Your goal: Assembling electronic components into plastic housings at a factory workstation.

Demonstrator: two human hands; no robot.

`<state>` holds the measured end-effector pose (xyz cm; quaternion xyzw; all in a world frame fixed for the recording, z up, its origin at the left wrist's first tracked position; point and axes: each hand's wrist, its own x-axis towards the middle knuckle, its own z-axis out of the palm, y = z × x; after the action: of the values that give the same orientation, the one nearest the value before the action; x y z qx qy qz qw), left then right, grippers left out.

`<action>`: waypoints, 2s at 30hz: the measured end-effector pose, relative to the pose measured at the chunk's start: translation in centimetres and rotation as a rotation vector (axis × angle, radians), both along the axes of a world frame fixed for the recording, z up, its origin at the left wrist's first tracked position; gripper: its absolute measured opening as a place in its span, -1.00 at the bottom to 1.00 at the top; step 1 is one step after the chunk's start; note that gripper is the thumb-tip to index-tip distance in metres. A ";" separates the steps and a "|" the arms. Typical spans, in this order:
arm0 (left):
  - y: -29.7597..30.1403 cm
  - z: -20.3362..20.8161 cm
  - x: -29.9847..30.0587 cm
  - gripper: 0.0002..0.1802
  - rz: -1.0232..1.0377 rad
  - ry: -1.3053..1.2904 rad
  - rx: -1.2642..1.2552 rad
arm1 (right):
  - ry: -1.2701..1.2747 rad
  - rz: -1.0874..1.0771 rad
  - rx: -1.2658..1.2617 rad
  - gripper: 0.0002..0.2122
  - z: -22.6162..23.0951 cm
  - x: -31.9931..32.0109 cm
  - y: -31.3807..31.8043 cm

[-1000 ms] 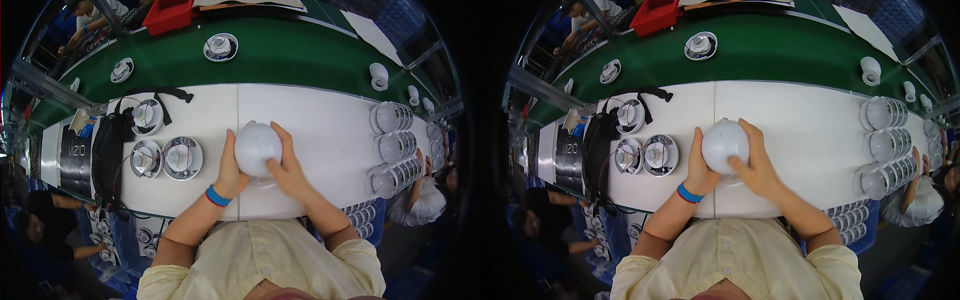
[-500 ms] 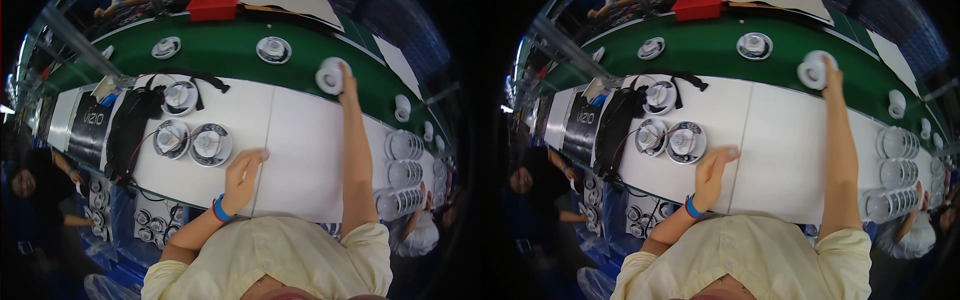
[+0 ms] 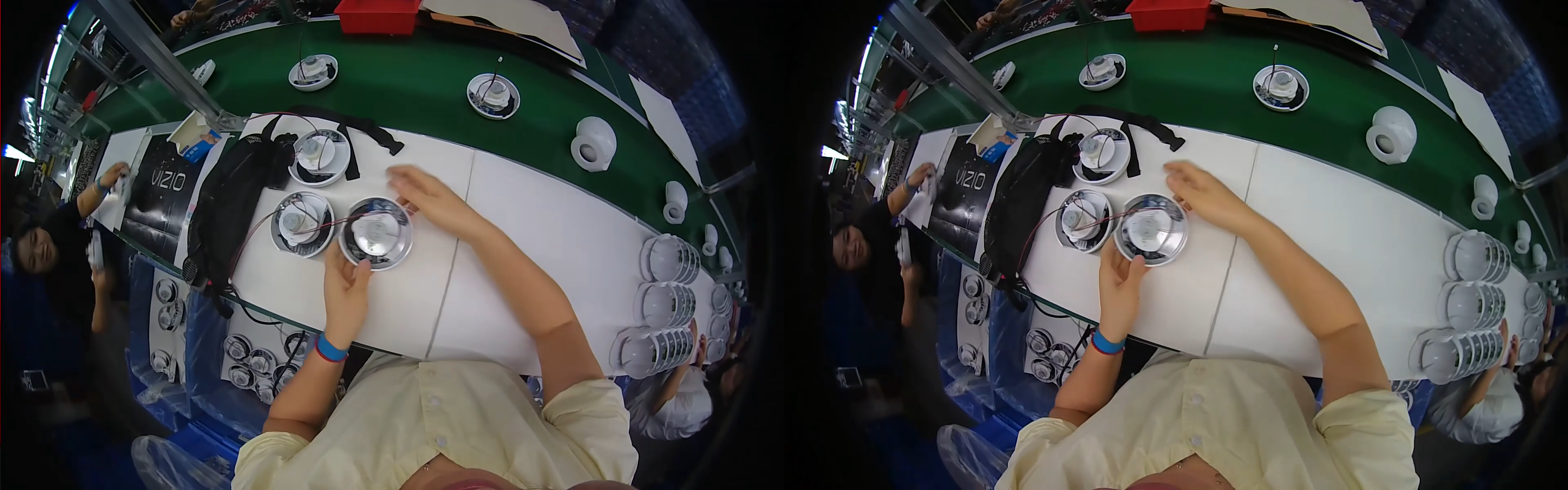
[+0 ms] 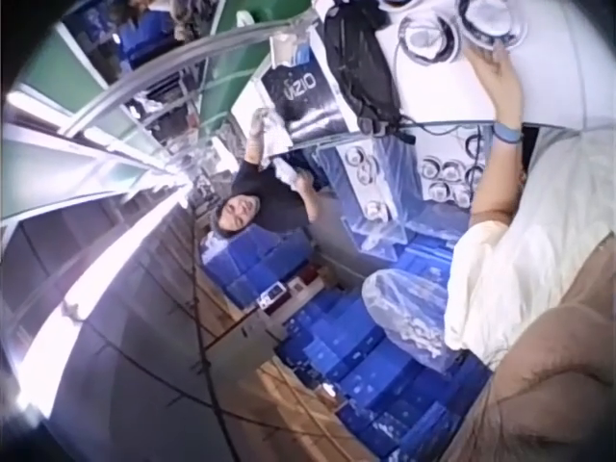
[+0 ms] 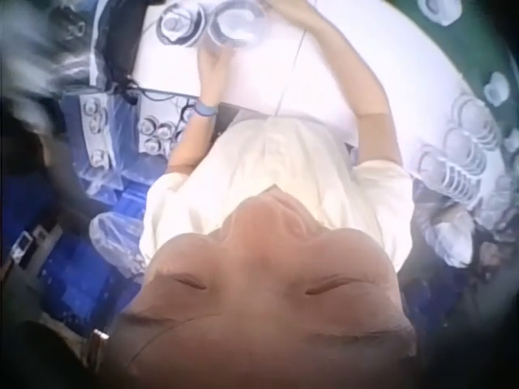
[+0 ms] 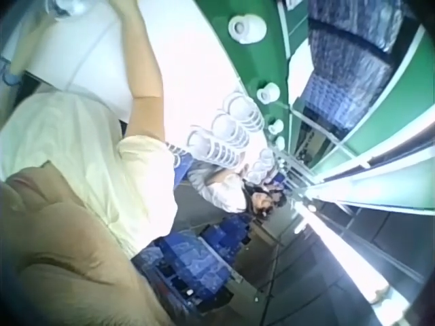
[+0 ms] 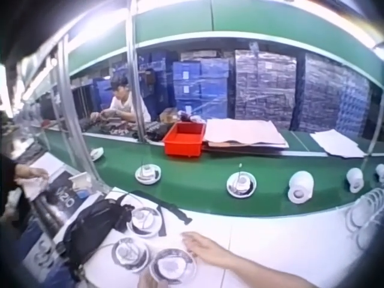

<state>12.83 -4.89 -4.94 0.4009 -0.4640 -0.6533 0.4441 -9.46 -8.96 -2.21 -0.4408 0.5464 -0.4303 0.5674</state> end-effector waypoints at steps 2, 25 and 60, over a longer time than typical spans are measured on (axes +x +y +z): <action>-1.5 -0.2 0.3 -0.39 -0.223 -0.147 -0.225 | 0.004 0.169 -0.005 -0.62 0.2 -1.1 -0.6; 2.4 0.0 -8.7 -0.49 -0.631 -0.106 0.046 | 0.684 -0.782 -0.310 -0.68 -2.6 0.9 21.0; 2.1 0.1 -8.8 -0.50 -0.621 -0.078 0.044 | 1.302 -0.443 -0.389 -0.71 -0.5 2.6 21.0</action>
<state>4.01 -2.82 -4.84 0.2746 -0.5665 -0.7517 0.1964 -6.87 12.01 -2.69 -0.5801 0.7641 -0.2748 -0.0636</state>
